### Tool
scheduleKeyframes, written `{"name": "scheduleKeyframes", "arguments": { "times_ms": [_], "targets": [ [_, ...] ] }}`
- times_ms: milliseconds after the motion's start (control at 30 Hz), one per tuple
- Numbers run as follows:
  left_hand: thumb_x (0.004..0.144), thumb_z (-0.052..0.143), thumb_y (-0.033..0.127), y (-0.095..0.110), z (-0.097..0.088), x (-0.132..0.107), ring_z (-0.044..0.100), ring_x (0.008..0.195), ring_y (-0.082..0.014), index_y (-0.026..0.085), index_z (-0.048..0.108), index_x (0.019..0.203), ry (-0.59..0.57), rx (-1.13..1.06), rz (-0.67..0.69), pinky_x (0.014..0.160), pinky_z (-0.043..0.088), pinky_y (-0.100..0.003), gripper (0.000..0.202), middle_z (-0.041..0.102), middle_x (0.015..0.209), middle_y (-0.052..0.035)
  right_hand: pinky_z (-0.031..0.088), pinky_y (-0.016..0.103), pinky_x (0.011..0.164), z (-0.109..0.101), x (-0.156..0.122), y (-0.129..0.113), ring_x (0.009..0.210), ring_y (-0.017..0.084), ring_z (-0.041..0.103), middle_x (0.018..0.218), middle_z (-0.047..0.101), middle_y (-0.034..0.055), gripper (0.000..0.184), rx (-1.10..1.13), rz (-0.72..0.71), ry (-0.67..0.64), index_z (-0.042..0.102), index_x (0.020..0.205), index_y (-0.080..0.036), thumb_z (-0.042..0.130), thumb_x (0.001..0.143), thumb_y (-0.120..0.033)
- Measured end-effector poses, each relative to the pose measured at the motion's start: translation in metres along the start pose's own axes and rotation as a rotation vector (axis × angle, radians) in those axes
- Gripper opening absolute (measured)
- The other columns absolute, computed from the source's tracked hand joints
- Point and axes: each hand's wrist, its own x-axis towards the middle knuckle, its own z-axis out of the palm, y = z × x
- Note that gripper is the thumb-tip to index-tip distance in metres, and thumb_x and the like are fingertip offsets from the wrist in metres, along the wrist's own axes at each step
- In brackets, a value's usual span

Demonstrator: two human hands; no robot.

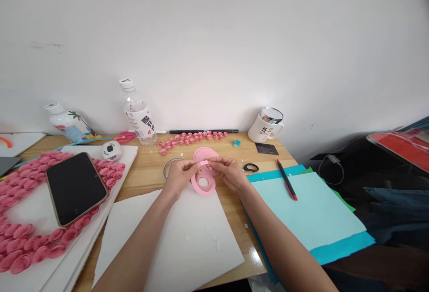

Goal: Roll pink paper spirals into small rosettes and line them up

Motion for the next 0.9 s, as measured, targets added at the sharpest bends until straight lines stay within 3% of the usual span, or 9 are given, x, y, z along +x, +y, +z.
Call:
{"name": "scheduleKeyframes", "arguments": {
  "times_ms": [333, 500, 733, 900],
  "targets": [
    [0.067, 0.062, 0.039, 0.0026, 0.001, -0.001, 0.046, 0.048, -0.0088, 0.015, 0.062, 0.056, -0.026, 0.01, 0.024, 0.048, 0.035, -0.021, 0.027, 0.057, 0.053, 0.001, 0.045, 0.023, 0.056, -0.0004, -0.0003, 0.0009, 0.053, 0.008, 0.055, 0.062, 0.065, -0.0008, 0.024, 0.011, 0.003, 0.03, 0.067, 0.068, -0.017, 0.08, 0.049, -0.024],
    [0.069, 0.061, 0.039, 0.0002, 0.0006, -0.0002, 0.045, 0.048, -0.0085, 0.015, 0.061, 0.055, -0.027, 0.02, 0.028, 0.048, 0.034, -0.021, 0.027, 0.056, 0.052, 0.0015, 0.046, 0.021, 0.057, 0.0012, -0.0011, -0.0001, 0.055, 0.008, 0.055, 0.062, 0.065, -0.0007, 0.018, 0.019, -0.017, 0.03, 0.068, 0.065, -0.016, 0.078, 0.053, -0.025],
    [0.069, 0.061, 0.036, 0.0022, 0.0009, -0.0005, 0.043, 0.048, -0.0082, 0.014, 0.061, 0.057, -0.004, 0.0, -0.007, 0.048, 0.032, -0.02, 0.025, 0.054, 0.049, 0.0014, 0.048, 0.023, 0.067, 0.0013, -0.0013, -0.0009, 0.066, 0.01, 0.061, 0.078, 0.069, 0.0029, 0.023, 0.018, 0.004, -0.011, 0.07, 0.075, -0.018, 0.077, 0.055, -0.026],
    [0.071, 0.059, 0.033, 0.0014, 0.0013, -0.0008, 0.044, 0.049, -0.008, 0.014, 0.059, 0.055, -0.018, 0.009, 0.009, 0.048, 0.032, -0.02, 0.025, 0.054, 0.051, 0.0013, 0.048, 0.023, 0.066, -0.0003, 0.0002, 0.0007, 0.062, 0.009, 0.06, 0.072, 0.068, 0.001, 0.023, 0.039, -0.005, 0.024, 0.069, 0.072, -0.017, 0.079, 0.052, -0.022]
  ]
}}
